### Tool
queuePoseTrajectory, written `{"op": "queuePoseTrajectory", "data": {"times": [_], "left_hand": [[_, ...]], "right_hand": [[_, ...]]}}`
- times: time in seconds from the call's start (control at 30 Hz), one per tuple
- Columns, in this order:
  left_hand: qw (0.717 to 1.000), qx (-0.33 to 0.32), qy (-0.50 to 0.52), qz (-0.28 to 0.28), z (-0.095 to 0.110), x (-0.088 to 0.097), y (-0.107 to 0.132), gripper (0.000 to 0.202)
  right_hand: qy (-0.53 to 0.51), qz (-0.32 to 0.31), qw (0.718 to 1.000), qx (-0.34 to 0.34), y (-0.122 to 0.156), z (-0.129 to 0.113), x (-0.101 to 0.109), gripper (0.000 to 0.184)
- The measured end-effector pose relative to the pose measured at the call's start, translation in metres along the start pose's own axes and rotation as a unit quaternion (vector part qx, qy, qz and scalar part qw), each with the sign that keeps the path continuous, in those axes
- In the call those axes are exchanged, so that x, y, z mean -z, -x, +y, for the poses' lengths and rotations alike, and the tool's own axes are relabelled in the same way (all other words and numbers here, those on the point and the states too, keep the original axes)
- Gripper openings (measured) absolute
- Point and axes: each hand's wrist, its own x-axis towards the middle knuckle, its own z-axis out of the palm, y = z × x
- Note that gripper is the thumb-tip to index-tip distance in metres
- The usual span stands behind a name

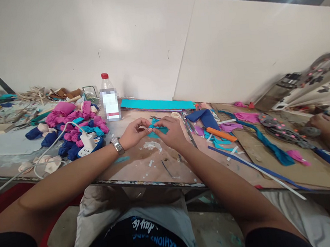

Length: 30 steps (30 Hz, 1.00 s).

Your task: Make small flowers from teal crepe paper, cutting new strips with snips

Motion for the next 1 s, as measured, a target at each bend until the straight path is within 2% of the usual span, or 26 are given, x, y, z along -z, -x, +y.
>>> {"op": "queuePoseTrajectory", "data": {"times": [0.23, 0.63, 1.0], "left_hand": [[0.997, 0.017, 0.068, 0.015, -0.0011, 0.0017, -0.0031, 0.04], [0.996, 0.016, 0.089, 0.023, 0.0007, 0.0011, -0.0032, 0.042], [0.992, 0.011, 0.127, -0.018, 0.0061, 0.0016, -0.0021, 0.044]], "right_hand": [[0.004, 0.012, 1.0, 0.018, 0.0021, 0.0005, 0.0002, 0.024], [-0.013, 0.017, 1.0, 0.004, 0.0009, -0.0037, 0.0024, 0.026], [0.002, 0.026, 1.0, 0.016, -0.0005, -0.0035, 0.003, 0.027]]}}
